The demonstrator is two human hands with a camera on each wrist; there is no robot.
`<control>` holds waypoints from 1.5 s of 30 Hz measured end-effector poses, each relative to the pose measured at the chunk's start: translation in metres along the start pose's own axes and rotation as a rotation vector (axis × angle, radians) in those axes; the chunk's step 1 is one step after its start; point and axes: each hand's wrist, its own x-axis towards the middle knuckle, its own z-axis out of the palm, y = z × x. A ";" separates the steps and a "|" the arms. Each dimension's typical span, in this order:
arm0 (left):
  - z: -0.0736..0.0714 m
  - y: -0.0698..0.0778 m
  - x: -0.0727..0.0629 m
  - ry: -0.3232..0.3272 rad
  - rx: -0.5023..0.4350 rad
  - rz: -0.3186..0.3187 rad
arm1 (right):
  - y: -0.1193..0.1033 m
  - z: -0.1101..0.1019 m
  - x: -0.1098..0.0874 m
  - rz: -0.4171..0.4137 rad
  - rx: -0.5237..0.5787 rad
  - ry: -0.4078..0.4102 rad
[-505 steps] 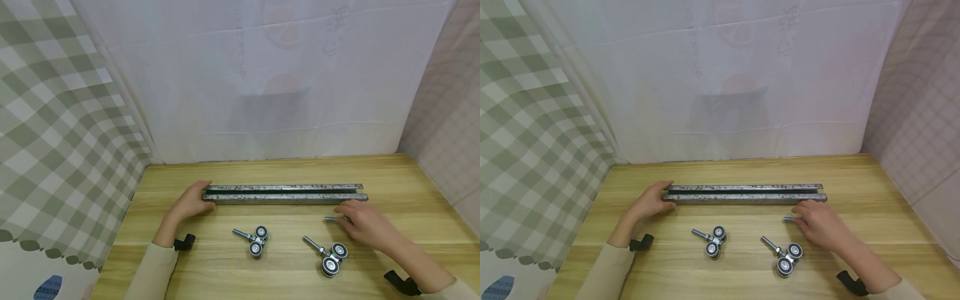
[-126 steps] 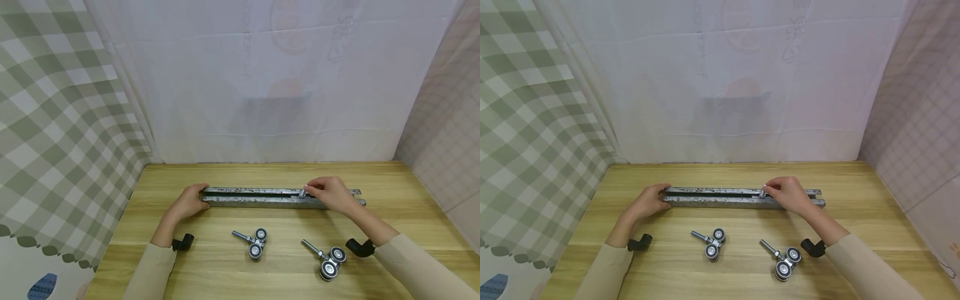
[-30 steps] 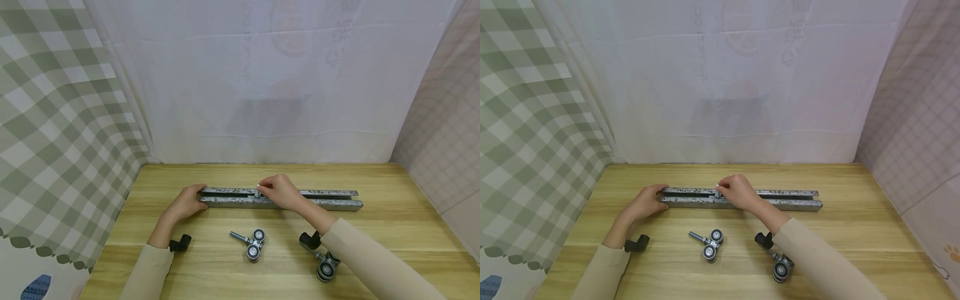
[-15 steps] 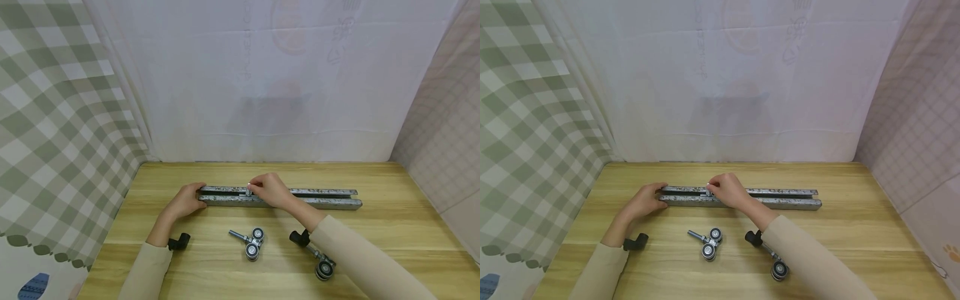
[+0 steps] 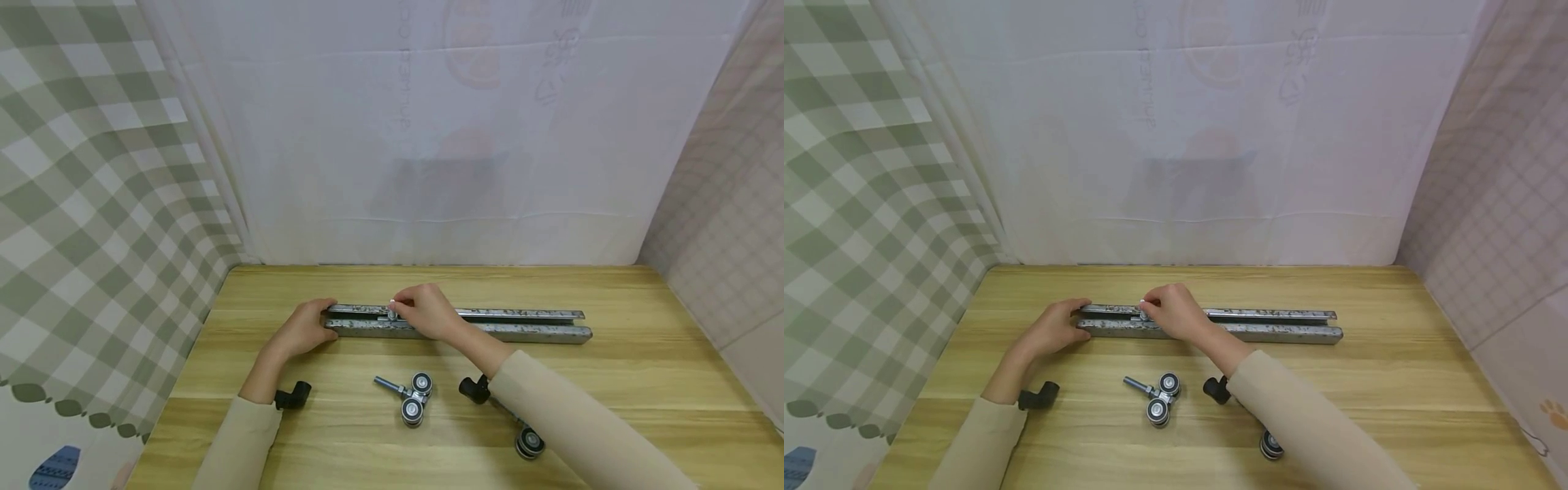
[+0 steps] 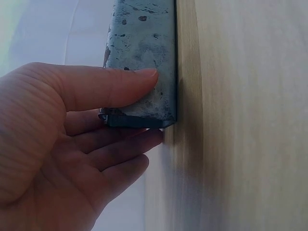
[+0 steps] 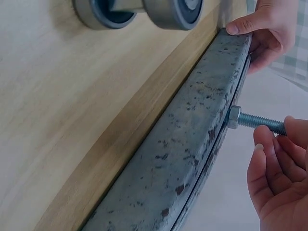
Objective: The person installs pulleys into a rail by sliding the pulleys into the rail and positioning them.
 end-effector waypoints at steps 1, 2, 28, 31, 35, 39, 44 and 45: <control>0.000 0.000 0.000 0.000 0.001 -0.001 | -0.001 0.001 0.001 -0.005 -0.001 -0.002; 0.000 0.000 0.000 0.001 0.003 -0.001 | -0.002 0.002 0.002 -0.006 0.002 -0.006; 0.001 -0.001 0.002 0.009 0.007 0.011 | -0.019 0.019 0.017 0.010 -0.059 -0.063; 0.000 -0.001 0.002 0.015 0.004 0.012 | -0.018 0.017 0.017 0.018 -0.100 -0.066; 0.000 -0.001 0.001 0.008 -0.004 0.010 | -0.017 0.009 0.013 0.032 -0.117 -0.053; 0.001 -0.001 0.000 0.003 0.000 0.007 | -0.015 -0.004 0.004 0.009 -0.112 -0.025; 0.001 0.000 0.000 0.008 0.008 0.005 | -0.014 -0.021 -0.011 -0.031 -0.146 0.011; 0.001 0.000 0.000 0.008 0.010 0.006 | -0.013 -0.024 -0.014 -0.041 -0.159 0.018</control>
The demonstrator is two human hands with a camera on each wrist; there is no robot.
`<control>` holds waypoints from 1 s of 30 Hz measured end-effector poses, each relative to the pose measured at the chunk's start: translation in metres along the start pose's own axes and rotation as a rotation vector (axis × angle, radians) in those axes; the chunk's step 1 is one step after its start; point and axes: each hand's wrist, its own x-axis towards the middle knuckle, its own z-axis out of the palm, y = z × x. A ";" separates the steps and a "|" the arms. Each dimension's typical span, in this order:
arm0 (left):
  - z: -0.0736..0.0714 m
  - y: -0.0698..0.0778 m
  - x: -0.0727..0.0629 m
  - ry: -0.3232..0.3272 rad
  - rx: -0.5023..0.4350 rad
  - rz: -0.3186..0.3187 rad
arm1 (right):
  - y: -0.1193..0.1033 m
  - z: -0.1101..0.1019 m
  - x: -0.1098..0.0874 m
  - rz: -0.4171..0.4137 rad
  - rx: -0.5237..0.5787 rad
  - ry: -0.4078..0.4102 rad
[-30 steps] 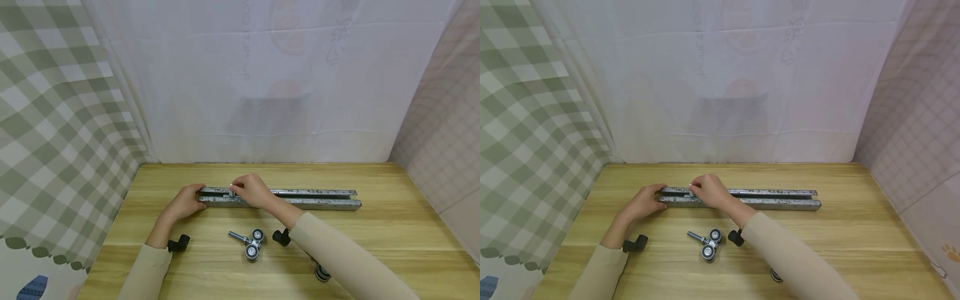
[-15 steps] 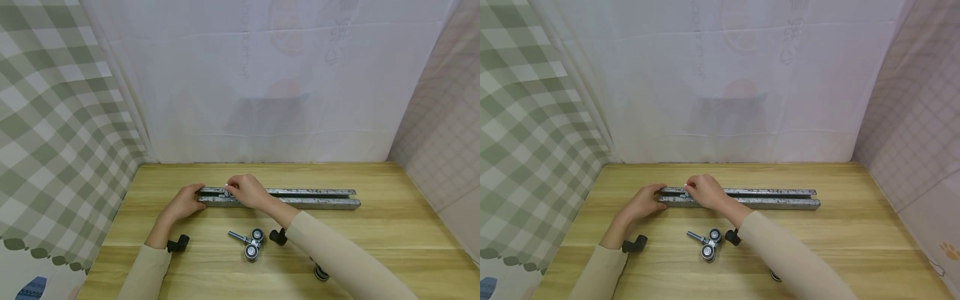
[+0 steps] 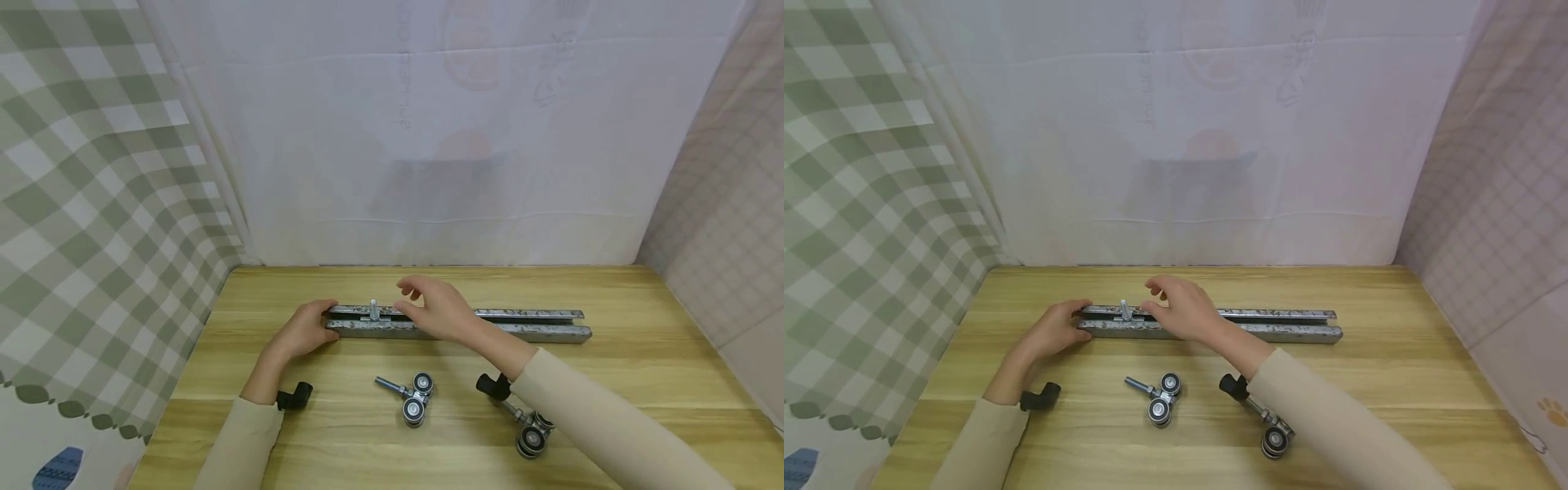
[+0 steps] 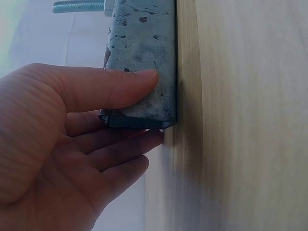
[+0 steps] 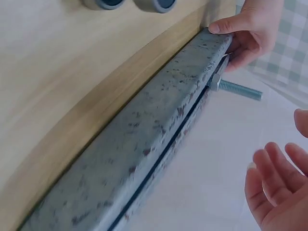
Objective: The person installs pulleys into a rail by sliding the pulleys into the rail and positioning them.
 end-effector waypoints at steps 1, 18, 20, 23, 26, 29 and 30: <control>0.000 0.000 0.001 0.000 0.002 0.000 | 0.001 -0.003 -0.004 -0.014 -0.012 0.008; 0.004 -0.002 0.002 0.000 -0.006 -0.010 | 0.024 -0.025 -0.079 -0.288 -0.276 0.032; 0.004 -0.002 0.002 -0.001 -0.011 -0.010 | 0.028 -0.025 -0.089 -0.323 -0.323 0.041; 0.004 -0.002 0.002 -0.004 -0.013 -0.011 | 0.033 -0.023 -0.104 -0.322 -0.384 0.027; 0.004 -0.002 0.003 0.003 -0.003 -0.005 | 0.036 -0.021 -0.117 -0.267 -0.437 -0.020; 0.003 -0.001 0.003 0.008 -0.004 -0.002 | 0.037 -0.020 -0.128 -0.208 -0.464 -0.055; 0.003 -0.001 0.003 0.010 -0.003 0.001 | 0.038 -0.019 -0.132 -0.193 -0.466 -0.059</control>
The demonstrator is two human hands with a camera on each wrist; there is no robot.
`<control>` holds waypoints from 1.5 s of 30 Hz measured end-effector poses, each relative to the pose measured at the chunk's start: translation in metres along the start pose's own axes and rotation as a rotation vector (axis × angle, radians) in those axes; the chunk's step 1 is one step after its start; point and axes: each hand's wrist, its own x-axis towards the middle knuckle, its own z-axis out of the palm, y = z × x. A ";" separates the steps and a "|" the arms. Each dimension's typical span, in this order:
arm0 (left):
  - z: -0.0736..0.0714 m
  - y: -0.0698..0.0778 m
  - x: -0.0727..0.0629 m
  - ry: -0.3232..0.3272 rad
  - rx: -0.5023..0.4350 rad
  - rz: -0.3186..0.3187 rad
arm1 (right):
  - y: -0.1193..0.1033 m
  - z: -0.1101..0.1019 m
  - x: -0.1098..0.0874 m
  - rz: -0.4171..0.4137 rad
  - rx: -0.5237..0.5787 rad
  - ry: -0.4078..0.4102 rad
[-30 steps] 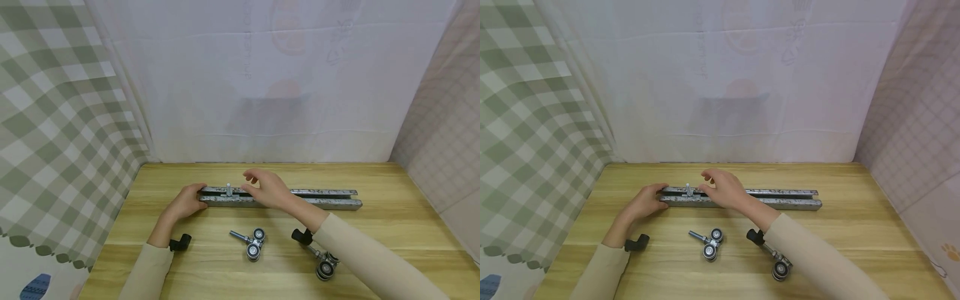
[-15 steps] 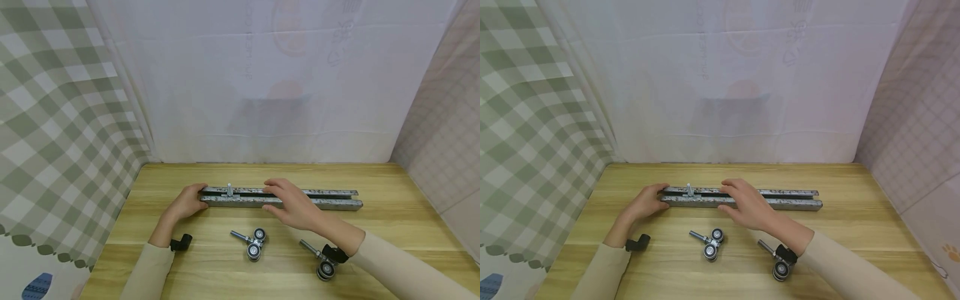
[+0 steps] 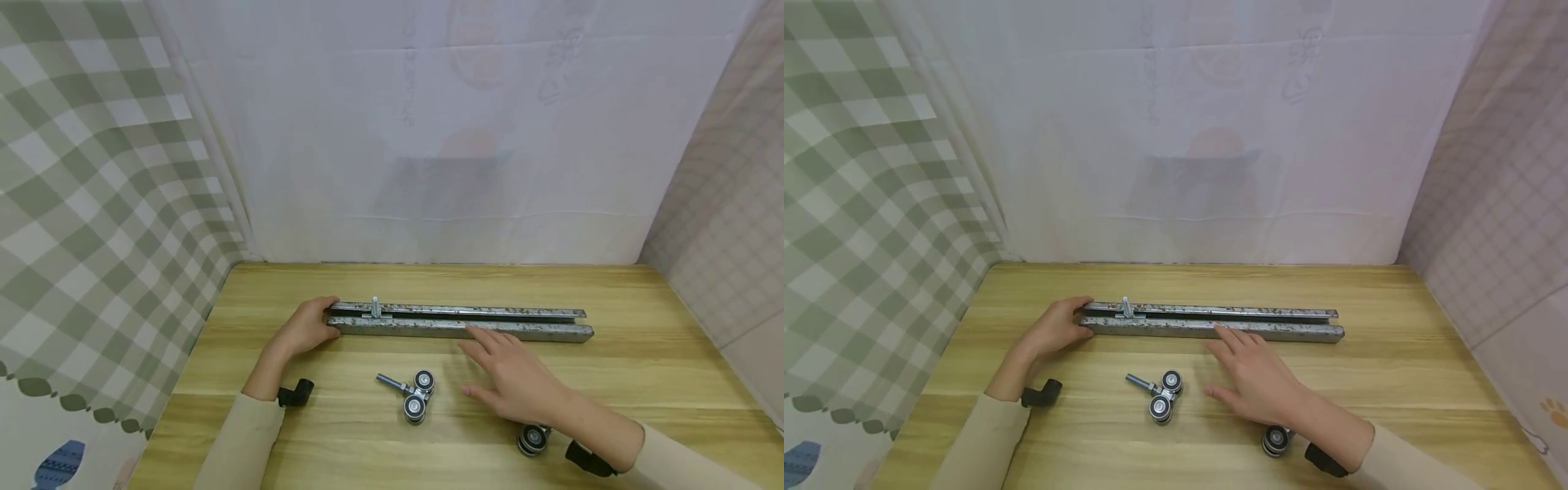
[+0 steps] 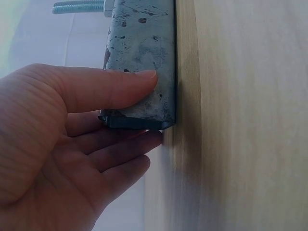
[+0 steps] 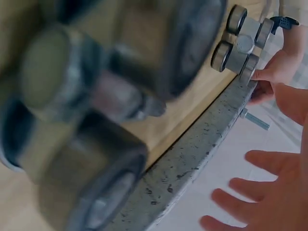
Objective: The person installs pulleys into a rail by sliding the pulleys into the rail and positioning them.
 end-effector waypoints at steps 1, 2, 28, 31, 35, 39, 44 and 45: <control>0.000 0.001 0.000 0.000 0.001 0.002 | 0.000 0.000 -0.003 0.013 -0.002 -0.004; -0.001 0.001 0.000 -0.002 0.003 0.004 | -0.001 0.000 -0.007 0.026 -0.008 -0.008; -0.003 0.000 -0.004 -0.013 0.001 0.010 | 0.006 0.020 -0.029 0.206 0.229 -0.160; -0.001 0.000 -0.003 -0.008 0.001 0.000 | 0.006 0.018 -0.029 0.232 0.263 -0.183; -0.001 0.000 -0.003 -0.003 -0.004 -0.002 | 0.006 0.014 -0.030 0.254 0.295 -0.188; -0.002 -0.001 -0.002 -0.001 -0.002 0.004 | 0.008 0.008 -0.032 0.243 0.305 -0.159; 0.000 -0.001 -0.002 -0.006 0.003 0.010 | 0.009 0.001 -0.038 0.248 0.305 -0.150; 0.000 -0.001 -0.002 -0.006 0.005 0.015 | 0.009 0.001 -0.039 0.249 0.307 -0.154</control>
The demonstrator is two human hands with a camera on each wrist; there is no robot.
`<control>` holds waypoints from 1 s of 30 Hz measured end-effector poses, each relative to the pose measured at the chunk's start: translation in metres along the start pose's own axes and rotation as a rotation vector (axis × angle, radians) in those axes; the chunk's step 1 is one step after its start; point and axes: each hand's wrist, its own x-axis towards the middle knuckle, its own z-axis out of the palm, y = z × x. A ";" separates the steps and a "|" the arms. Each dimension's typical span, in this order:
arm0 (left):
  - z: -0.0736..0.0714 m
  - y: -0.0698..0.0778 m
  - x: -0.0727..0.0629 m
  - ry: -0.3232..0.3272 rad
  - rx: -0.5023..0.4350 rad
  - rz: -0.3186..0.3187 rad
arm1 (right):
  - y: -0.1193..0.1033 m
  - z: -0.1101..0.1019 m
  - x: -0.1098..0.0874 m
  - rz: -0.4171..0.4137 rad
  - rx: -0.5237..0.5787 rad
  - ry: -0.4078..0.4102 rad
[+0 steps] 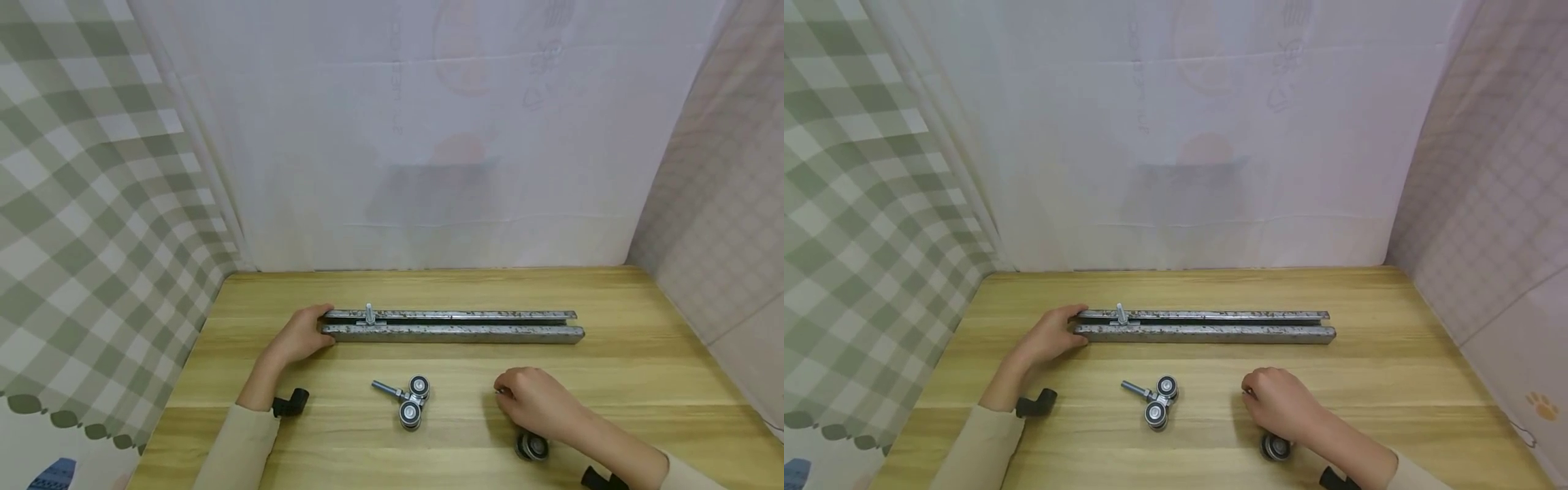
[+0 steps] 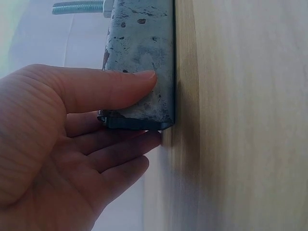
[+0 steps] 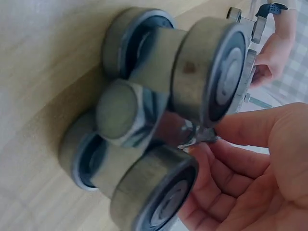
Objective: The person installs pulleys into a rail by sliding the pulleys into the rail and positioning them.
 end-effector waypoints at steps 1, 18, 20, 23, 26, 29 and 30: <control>0.000 0.000 0.000 0.002 0.002 0.002 | 0.001 0.000 -0.001 -0.003 0.003 -0.003; 0.003 -0.001 -0.002 -0.002 -0.025 -0.023 | 0.010 -0.023 -0.028 -0.022 0.108 0.039; 0.003 -0.001 -0.002 -0.003 -0.023 -0.021 | 0.011 -0.026 -0.030 0.001 0.109 0.015; 0.002 0.000 -0.002 -0.004 -0.020 -0.019 | 0.012 -0.030 -0.034 0.024 0.099 0.011; 0.002 0.001 -0.001 -0.003 -0.022 -0.020 | 0.012 -0.031 -0.037 0.029 0.086 0.030; 0.002 0.001 -0.001 0.002 -0.013 -0.014 | 0.012 -0.033 -0.041 0.038 0.084 0.042; 0.001 0.001 -0.001 0.003 -0.011 -0.014 | 0.013 -0.033 -0.042 0.045 0.088 0.043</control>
